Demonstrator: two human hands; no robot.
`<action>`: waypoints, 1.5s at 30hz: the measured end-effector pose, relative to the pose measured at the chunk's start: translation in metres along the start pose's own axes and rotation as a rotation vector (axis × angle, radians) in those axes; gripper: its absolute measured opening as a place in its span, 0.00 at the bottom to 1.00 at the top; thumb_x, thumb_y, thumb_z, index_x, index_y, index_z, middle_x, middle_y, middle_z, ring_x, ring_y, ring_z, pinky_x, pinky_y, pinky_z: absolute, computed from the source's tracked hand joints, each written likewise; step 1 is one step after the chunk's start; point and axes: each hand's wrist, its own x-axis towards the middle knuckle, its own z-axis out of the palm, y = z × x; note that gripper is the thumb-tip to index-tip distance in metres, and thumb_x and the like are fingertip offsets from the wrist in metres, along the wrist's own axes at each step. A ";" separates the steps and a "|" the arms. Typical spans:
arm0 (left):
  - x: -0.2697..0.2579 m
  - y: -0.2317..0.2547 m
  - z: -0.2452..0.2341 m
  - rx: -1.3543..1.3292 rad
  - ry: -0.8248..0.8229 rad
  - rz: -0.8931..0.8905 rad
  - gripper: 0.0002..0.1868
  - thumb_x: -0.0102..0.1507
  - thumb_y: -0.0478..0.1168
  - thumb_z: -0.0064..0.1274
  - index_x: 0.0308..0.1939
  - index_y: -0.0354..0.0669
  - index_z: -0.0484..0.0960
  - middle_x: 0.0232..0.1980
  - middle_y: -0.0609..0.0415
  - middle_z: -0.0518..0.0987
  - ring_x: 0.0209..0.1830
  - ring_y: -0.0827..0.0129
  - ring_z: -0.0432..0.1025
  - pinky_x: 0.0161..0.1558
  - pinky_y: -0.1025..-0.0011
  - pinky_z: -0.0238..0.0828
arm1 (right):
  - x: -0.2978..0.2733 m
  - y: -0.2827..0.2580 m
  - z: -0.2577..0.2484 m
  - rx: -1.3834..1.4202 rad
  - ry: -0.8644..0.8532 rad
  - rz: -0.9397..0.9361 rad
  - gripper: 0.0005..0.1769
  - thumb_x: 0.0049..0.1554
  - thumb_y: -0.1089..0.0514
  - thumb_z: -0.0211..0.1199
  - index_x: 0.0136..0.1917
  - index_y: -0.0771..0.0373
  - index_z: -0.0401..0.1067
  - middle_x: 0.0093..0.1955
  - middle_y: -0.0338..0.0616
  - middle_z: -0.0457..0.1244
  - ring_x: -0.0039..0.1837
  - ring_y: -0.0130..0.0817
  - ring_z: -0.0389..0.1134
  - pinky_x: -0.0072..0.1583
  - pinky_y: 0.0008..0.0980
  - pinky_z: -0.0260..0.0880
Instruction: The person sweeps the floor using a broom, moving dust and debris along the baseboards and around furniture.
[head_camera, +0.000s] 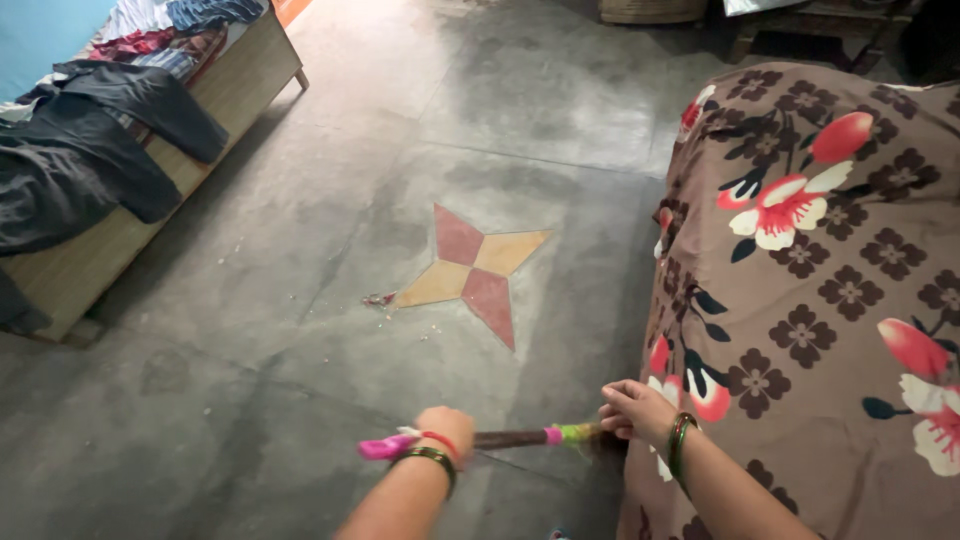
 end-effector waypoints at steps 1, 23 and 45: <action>-0.004 -0.009 -0.002 -0.031 -0.019 -0.038 0.16 0.65 0.47 0.55 0.55 0.53 0.86 0.58 0.52 0.82 0.60 0.58 0.76 0.58 0.58 0.75 | -0.001 -0.001 -0.004 -0.018 0.005 0.021 0.21 0.61 0.46 0.60 0.62 0.59 0.71 0.49 0.44 0.70 0.43 0.28 0.71 0.47 0.30 0.71; 0.032 -0.021 -0.062 -0.212 0.060 -0.048 0.21 0.60 0.55 0.63 0.52 0.50 0.86 0.54 0.47 0.82 0.57 0.54 0.77 0.57 0.58 0.75 | 0.019 -0.019 -0.023 0.058 0.038 0.013 0.19 0.61 0.48 0.61 0.60 0.61 0.70 0.46 0.44 0.69 0.42 0.29 0.70 0.45 0.31 0.70; 0.208 -0.190 -0.157 -0.196 0.173 -0.297 0.11 0.67 0.43 0.50 0.52 0.52 0.84 0.55 0.51 0.83 0.58 0.59 0.78 0.57 0.61 0.77 | 0.143 -0.138 -0.020 0.084 0.149 -0.010 0.22 0.61 0.45 0.61 0.61 0.62 0.70 0.47 0.44 0.69 0.42 0.29 0.70 0.44 0.31 0.70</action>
